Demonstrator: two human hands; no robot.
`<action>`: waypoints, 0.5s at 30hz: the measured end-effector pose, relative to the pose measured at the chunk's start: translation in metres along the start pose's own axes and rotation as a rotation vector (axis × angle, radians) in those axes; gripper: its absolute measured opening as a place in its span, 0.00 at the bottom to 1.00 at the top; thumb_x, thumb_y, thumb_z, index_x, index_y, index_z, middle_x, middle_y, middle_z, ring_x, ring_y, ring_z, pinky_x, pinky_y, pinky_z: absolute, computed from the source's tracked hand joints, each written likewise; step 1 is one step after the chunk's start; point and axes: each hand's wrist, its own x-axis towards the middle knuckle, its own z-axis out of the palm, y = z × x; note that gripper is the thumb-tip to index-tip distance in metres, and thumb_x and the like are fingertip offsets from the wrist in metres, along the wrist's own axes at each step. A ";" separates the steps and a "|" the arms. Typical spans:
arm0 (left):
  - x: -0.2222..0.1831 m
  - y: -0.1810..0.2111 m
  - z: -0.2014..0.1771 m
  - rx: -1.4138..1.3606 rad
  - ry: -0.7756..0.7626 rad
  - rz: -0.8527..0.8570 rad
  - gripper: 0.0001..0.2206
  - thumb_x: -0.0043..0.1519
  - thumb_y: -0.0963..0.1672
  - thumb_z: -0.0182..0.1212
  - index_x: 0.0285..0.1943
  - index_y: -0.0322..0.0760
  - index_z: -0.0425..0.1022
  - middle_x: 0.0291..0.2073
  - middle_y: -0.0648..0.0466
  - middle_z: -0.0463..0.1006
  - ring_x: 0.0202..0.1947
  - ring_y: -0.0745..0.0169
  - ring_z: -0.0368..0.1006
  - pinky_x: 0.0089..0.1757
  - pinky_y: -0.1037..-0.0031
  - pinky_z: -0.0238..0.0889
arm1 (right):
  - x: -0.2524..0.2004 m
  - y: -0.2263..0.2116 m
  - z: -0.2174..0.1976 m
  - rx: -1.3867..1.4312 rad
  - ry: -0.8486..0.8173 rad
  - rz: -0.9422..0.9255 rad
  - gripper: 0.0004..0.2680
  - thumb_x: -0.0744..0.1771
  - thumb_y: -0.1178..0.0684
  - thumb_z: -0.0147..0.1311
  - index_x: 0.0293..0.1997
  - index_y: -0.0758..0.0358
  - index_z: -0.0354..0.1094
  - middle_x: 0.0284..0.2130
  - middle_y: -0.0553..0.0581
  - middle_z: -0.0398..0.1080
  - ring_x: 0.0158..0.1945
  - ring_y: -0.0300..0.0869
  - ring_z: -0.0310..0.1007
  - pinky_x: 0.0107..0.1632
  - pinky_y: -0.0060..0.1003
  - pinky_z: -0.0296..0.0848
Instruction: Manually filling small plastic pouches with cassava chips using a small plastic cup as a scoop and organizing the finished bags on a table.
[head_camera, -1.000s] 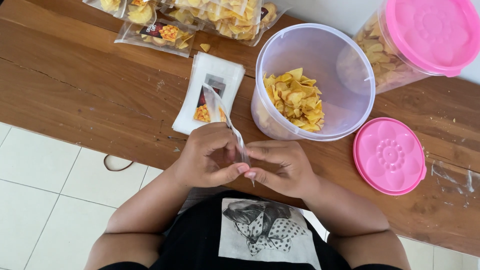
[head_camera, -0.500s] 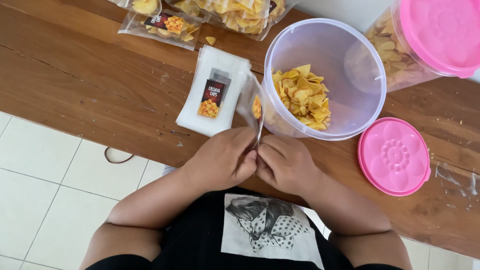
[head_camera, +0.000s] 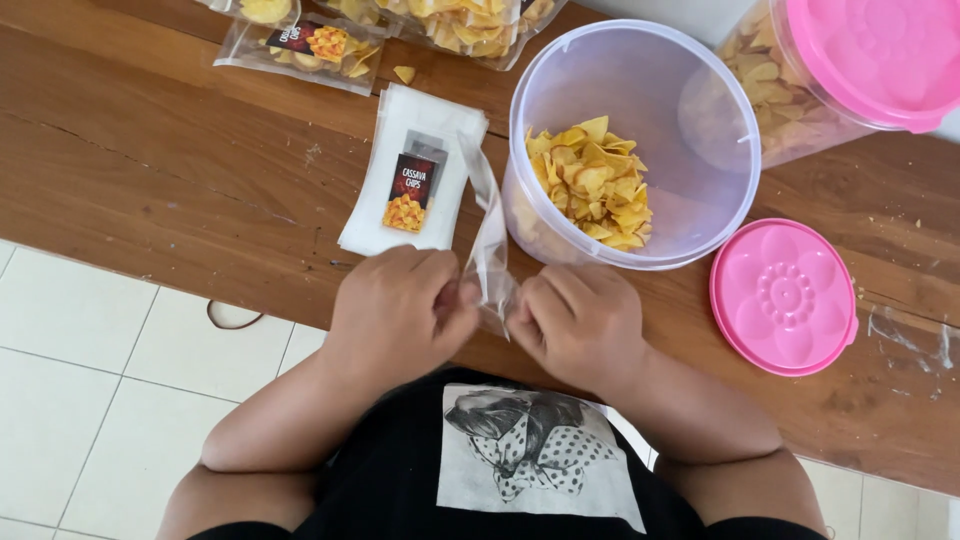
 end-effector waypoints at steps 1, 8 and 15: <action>0.003 0.003 -0.004 0.002 -0.001 0.001 0.12 0.59 0.48 0.57 0.22 0.47 0.65 0.13 0.58 0.62 0.17 0.57 0.67 0.23 0.72 0.62 | 0.002 -0.004 -0.005 0.000 0.002 0.001 0.09 0.65 0.58 0.49 0.23 0.54 0.58 0.18 0.51 0.56 0.18 0.44 0.63 0.26 0.34 0.68; 0.007 0.017 0.005 0.098 0.253 0.372 0.30 0.69 0.59 0.36 0.69 0.35 0.57 0.60 0.45 0.74 0.63 0.46 0.68 0.64 0.44 0.51 | 0.016 -0.012 -0.033 0.588 -0.183 0.205 0.07 0.66 0.62 0.46 0.26 0.62 0.57 0.18 0.53 0.54 0.20 0.44 0.51 0.26 0.36 0.53; 0.016 0.008 -0.008 -0.507 -0.002 0.076 0.32 0.46 0.46 0.69 0.63 0.38 0.67 0.53 0.54 0.78 0.53 0.52 0.76 0.54 0.64 0.66 | 0.006 -0.005 -0.039 0.169 0.191 -0.032 0.03 0.64 0.60 0.56 0.36 0.69 0.69 0.31 0.65 0.73 0.35 0.53 0.78 0.40 0.43 0.81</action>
